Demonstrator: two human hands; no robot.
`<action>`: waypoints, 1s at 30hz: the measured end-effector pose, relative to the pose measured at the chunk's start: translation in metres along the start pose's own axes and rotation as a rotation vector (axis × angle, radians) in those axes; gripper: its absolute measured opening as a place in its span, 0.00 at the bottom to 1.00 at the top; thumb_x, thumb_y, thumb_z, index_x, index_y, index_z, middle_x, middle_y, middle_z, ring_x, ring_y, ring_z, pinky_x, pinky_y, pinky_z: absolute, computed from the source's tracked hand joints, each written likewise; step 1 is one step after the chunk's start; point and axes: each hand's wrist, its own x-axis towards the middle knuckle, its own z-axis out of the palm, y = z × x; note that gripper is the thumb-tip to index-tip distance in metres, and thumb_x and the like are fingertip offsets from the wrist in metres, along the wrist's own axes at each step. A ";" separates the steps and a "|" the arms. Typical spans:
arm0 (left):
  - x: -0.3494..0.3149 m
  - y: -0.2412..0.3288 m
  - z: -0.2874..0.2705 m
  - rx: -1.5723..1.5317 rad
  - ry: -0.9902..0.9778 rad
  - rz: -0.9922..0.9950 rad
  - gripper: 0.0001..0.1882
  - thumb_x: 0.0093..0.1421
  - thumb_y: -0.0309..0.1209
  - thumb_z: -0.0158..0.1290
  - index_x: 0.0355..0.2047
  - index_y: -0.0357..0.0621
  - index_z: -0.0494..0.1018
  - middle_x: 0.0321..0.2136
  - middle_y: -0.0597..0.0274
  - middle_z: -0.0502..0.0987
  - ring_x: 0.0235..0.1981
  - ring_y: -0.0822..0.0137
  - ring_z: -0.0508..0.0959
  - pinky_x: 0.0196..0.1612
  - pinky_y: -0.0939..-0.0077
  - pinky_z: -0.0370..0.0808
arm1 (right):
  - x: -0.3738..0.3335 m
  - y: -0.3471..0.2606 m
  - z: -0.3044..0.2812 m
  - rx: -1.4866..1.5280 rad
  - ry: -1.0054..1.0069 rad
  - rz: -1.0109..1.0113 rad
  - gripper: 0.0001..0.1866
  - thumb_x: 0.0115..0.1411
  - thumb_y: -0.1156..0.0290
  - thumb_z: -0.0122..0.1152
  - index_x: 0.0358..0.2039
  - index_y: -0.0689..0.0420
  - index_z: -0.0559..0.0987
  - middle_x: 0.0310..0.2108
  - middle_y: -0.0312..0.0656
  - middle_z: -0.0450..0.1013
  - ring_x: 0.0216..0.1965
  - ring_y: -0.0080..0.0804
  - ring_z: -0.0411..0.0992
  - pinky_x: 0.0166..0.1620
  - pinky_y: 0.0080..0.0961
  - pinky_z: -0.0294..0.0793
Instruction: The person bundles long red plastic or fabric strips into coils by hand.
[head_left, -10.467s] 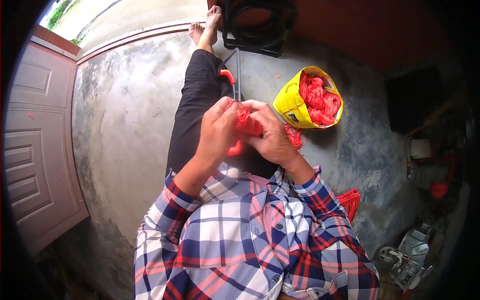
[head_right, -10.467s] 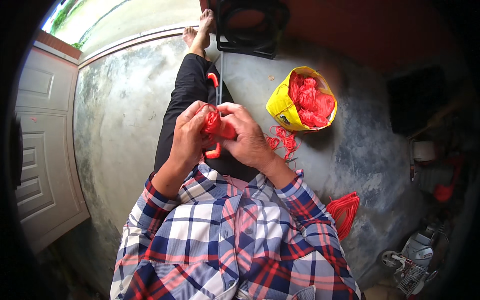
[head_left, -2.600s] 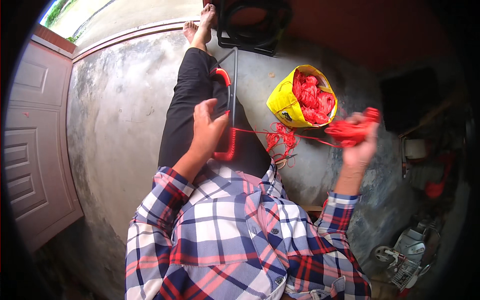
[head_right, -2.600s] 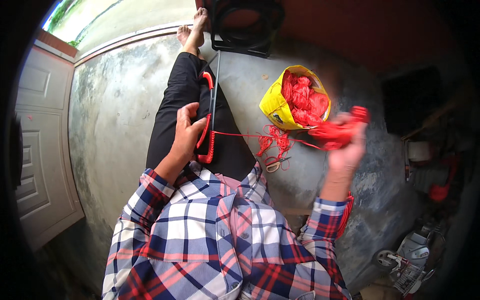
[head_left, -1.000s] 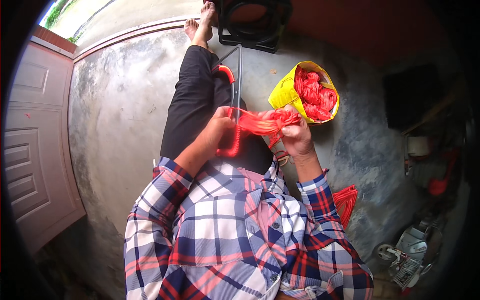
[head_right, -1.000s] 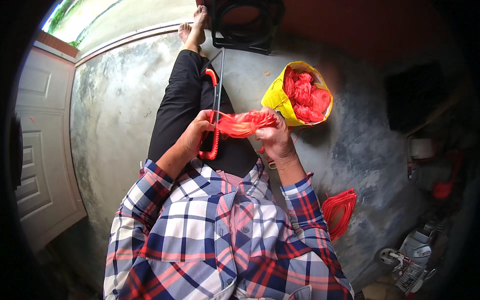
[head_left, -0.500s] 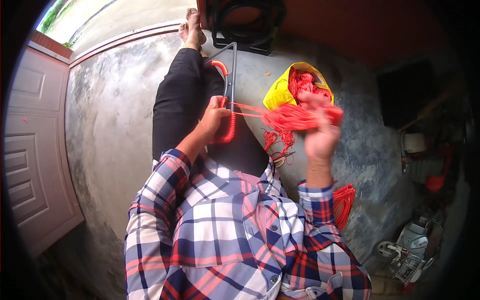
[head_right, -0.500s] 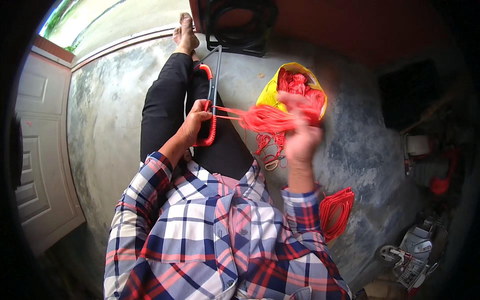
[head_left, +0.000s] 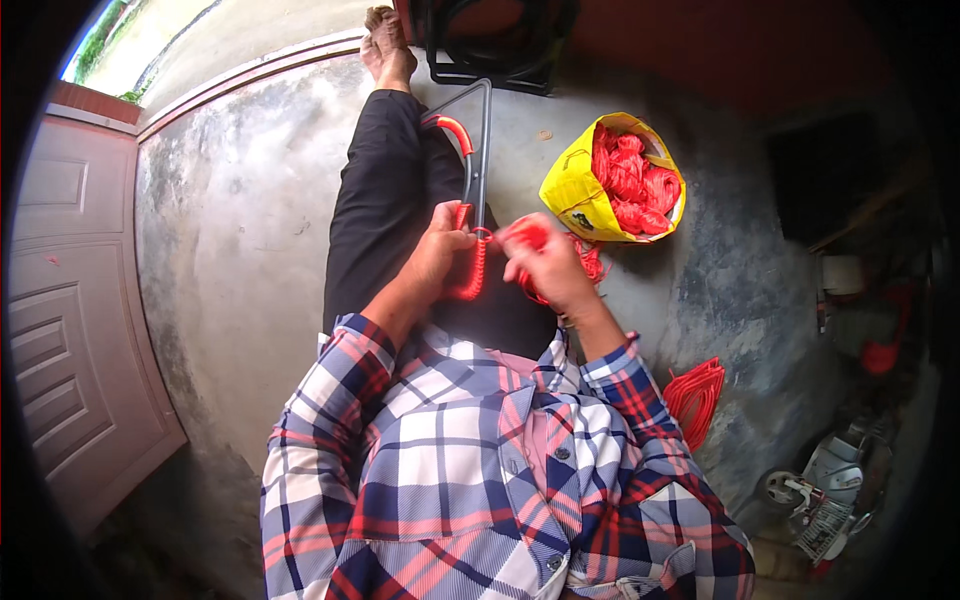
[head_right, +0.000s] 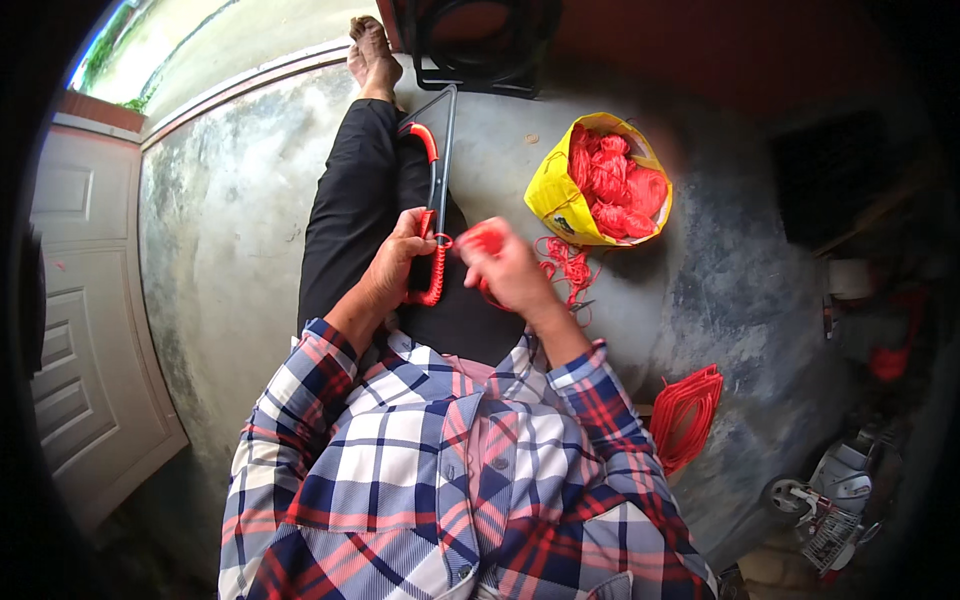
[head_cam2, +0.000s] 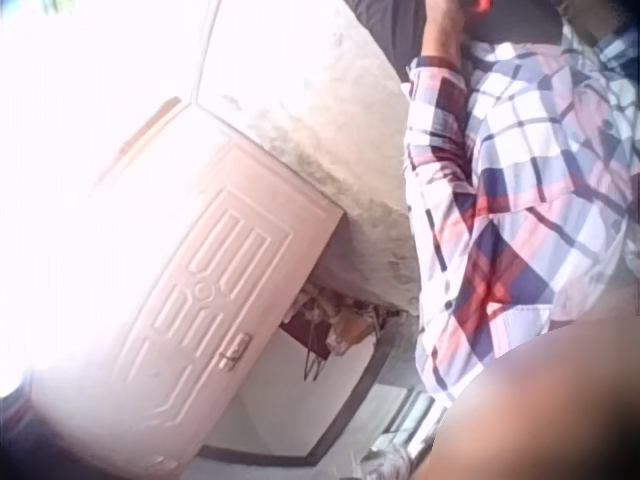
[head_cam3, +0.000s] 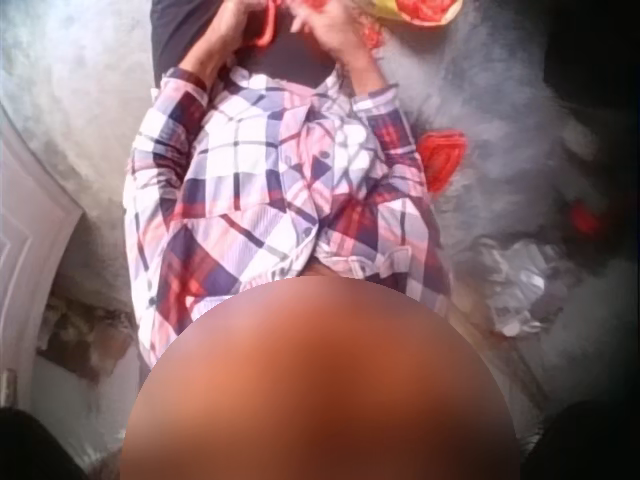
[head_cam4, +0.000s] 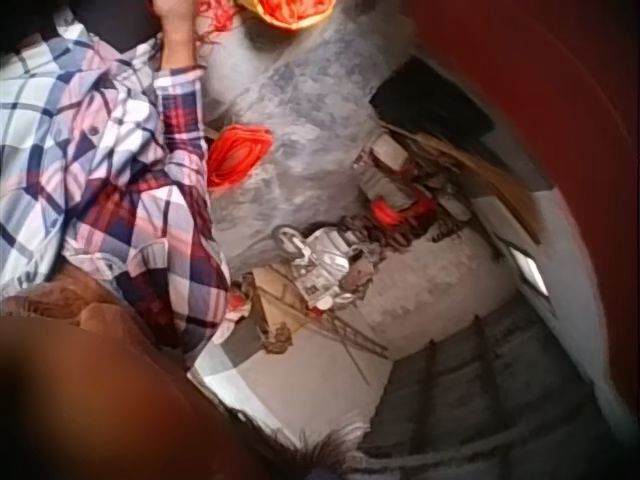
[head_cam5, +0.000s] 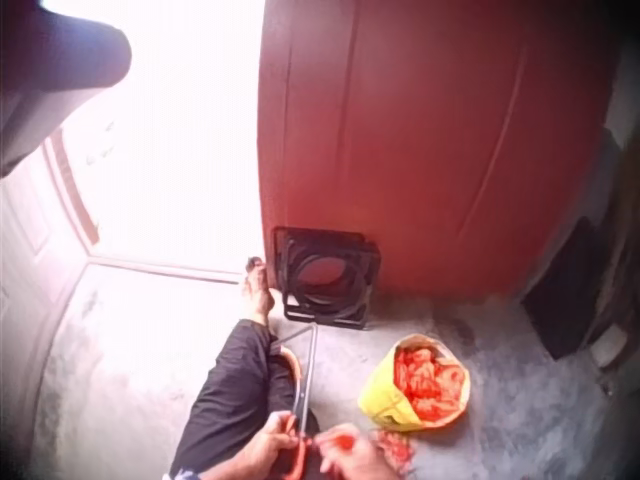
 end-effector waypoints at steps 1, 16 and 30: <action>0.000 -0.003 -0.001 -0.030 -0.010 0.008 0.23 0.51 0.24 0.46 0.50 0.41 0.64 0.36 0.68 0.66 0.38 0.74 0.67 0.49 0.82 0.63 | 0.001 0.003 0.007 -0.098 -0.073 -0.030 0.04 0.61 0.75 0.58 0.35 0.56 0.71 0.25 0.32 0.73 0.20 0.18 0.69 0.24 0.18 0.69; -0.029 0.013 0.036 0.866 0.240 0.846 0.27 0.49 0.29 0.57 0.51 0.37 0.68 0.47 0.50 0.71 0.51 0.58 0.70 0.57 0.69 0.64 | -0.042 -0.102 0.002 0.641 -0.453 -0.111 0.18 0.48 0.79 0.53 0.42 0.60 0.69 0.35 0.41 0.68 0.35 0.25 0.67 0.42 0.22 0.67; -0.005 -0.018 -0.016 0.757 0.406 0.383 0.12 0.65 0.33 0.49 0.29 0.36 0.71 0.22 0.52 0.78 0.23 0.68 0.78 0.26 0.71 0.72 | 0.036 -0.018 0.022 -0.636 -0.181 -0.054 0.20 0.50 0.76 0.60 0.46 0.62 0.75 0.38 0.51 0.73 0.40 0.47 0.76 0.43 0.34 0.75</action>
